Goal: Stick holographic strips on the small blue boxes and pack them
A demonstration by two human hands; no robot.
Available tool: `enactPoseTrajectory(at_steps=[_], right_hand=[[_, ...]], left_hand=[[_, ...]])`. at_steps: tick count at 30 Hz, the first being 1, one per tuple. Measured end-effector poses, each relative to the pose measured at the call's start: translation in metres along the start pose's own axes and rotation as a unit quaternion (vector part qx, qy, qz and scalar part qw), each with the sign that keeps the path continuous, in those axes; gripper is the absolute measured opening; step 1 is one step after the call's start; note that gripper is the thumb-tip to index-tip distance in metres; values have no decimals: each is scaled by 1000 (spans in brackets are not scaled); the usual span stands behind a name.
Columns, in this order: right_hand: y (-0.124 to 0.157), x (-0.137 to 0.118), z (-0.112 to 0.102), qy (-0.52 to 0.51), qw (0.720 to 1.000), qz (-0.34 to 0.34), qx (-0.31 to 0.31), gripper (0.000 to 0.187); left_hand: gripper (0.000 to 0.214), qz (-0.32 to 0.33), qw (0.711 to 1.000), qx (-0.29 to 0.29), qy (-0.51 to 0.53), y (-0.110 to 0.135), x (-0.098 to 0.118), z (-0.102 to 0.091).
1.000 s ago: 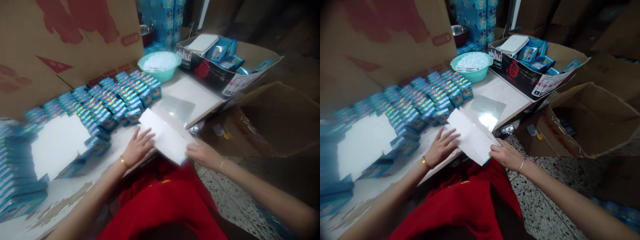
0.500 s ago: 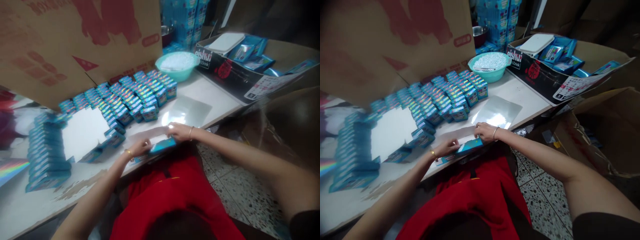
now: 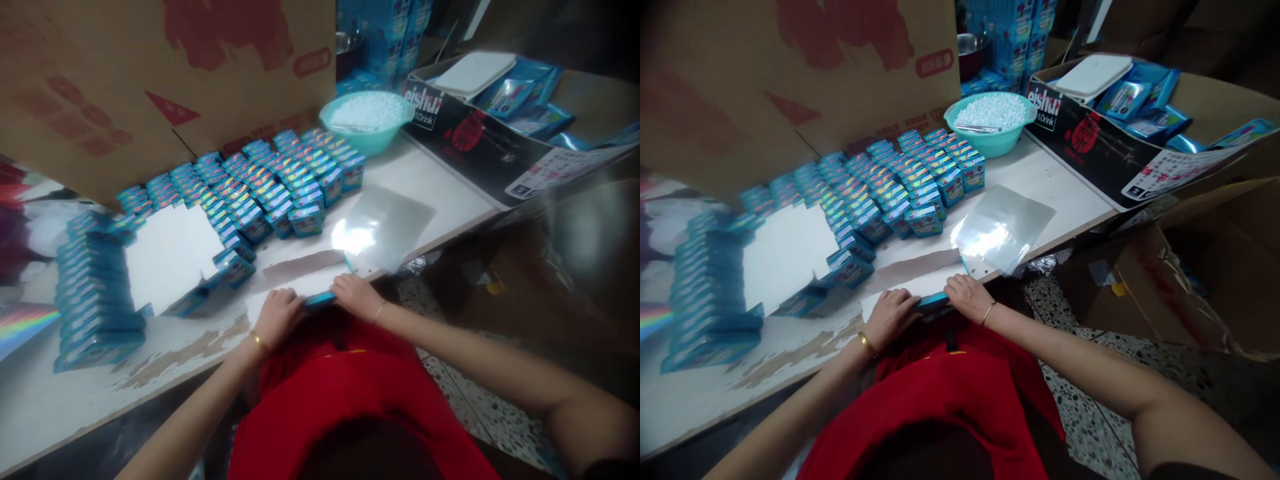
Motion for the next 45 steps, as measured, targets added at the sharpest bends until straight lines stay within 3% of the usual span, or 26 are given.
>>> enactPoseTrajectory(at_steps=[5,13,18,21,25,27,29,32,35,38,40,43,45], right_hand=[[-3,-1,-1,7,999,15,-47,11],[-14,-4,3,-4,989,2,-150,16],[-26,-1,6,-16,974,-47,-221,24],[-38,6,1,4,977,-96,-188,24],[-53,19,-7,30,985,-143,-96,17],[-55,24,-11,24,989,-140,-48,19],[-48,24,-18,1,993,-117,-3,33],[-22,20,-25,-47,998,-36,37,53],[11,8,-25,-78,995,47,29,57],[26,-19,-24,-91,995,31,26,57],[24,-39,-24,-94,995,-16,36,54],[13,-61,-20,-87,992,-85,37,42],[7,-65,-15,-76,991,-104,34,33]], left_hand=[[25,-69,997,-33,-29,2,2,9],[21,-64,991,-104,53,-12,4,0],[19,-86,983,-141,76,-14,4,0],[14,-128,981,-113,93,-10,10,-1],[19,-219,970,-66,77,-12,22,4],[19,-249,965,-41,75,-18,28,10],[19,-256,962,-9,92,-28,31,15],[20,-228,957,47,173,-40,27,13],[27,-159,950,108,245,-39,14,-7],[32,-65,972,137,178,-22,0,-35],[39,-5,990,90,109,-7,-6,-38],[39,57,996,-23,61,15,-11,-18],[43,74,994,-55,52,25,-12,-4]])
Point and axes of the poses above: each hand's wrist, its own y-axis away from the middle knuckle, its own z-axis out of the palm, x = y × z, the point moved 7 cm from there along -y, towards the middle knuckle, and after that the axes turned 12 degrees about y, right-handed, at the moved point
